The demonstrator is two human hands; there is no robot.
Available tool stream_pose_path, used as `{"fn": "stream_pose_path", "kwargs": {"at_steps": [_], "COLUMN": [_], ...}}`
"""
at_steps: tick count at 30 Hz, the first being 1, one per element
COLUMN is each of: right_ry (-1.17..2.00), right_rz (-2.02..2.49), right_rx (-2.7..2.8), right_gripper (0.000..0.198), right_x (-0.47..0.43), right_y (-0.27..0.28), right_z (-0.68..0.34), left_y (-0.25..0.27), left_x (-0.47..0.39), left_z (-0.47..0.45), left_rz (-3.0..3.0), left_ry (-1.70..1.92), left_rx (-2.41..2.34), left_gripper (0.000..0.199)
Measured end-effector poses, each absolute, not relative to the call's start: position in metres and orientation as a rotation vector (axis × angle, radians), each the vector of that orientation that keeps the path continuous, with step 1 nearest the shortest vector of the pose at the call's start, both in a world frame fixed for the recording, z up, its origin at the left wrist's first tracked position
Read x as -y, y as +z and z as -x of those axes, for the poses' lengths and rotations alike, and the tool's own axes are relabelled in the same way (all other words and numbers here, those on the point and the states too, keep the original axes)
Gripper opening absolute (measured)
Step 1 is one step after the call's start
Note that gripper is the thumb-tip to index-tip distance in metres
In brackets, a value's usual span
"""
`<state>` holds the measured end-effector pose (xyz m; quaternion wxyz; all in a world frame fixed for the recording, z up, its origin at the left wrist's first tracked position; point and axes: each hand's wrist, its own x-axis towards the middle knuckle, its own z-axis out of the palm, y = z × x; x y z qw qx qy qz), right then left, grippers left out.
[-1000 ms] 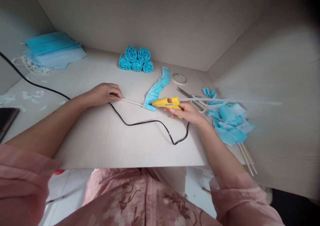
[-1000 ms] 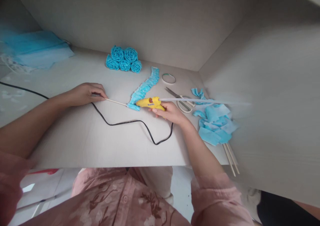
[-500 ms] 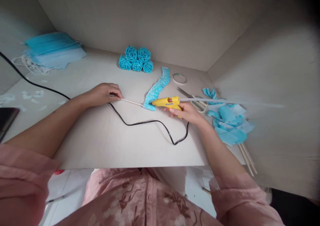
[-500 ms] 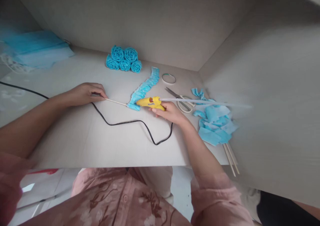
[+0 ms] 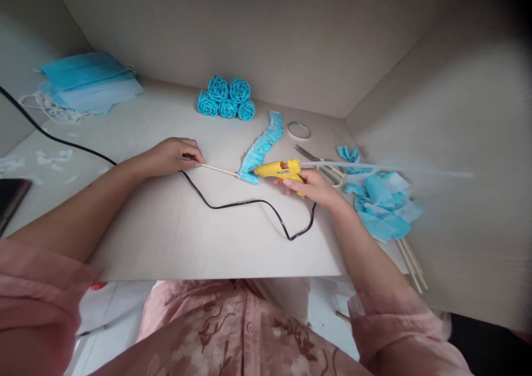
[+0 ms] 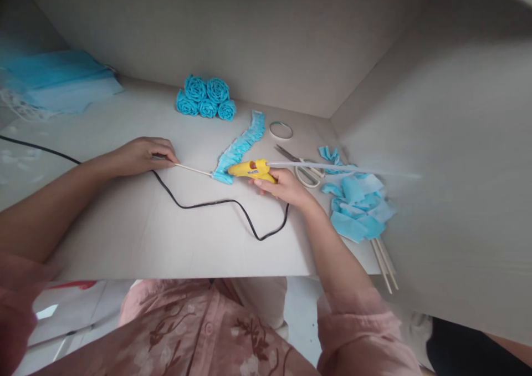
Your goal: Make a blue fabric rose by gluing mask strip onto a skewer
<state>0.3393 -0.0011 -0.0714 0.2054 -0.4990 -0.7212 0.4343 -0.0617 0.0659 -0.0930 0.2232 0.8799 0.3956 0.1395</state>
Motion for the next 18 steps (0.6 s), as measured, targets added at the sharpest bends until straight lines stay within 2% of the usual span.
{"fn": "stream_pose_path", "kwargs": {"at_steps": [18], "right_ry": [1.185], "right_rz": [1.403], "right_rx": [1.993], "right_gripper": [0.051], "right_x": [0.0004], "right_y": [-0.0674], "right_z": [-0.3429], "left_y": [-0.0923], "left_x": [-0.0651], "left_z": [0.0616], "left_rz": [-2.425], "left_ry": [0.379], "left_rx": [-1.098], "left_gripper": [0.039]}}
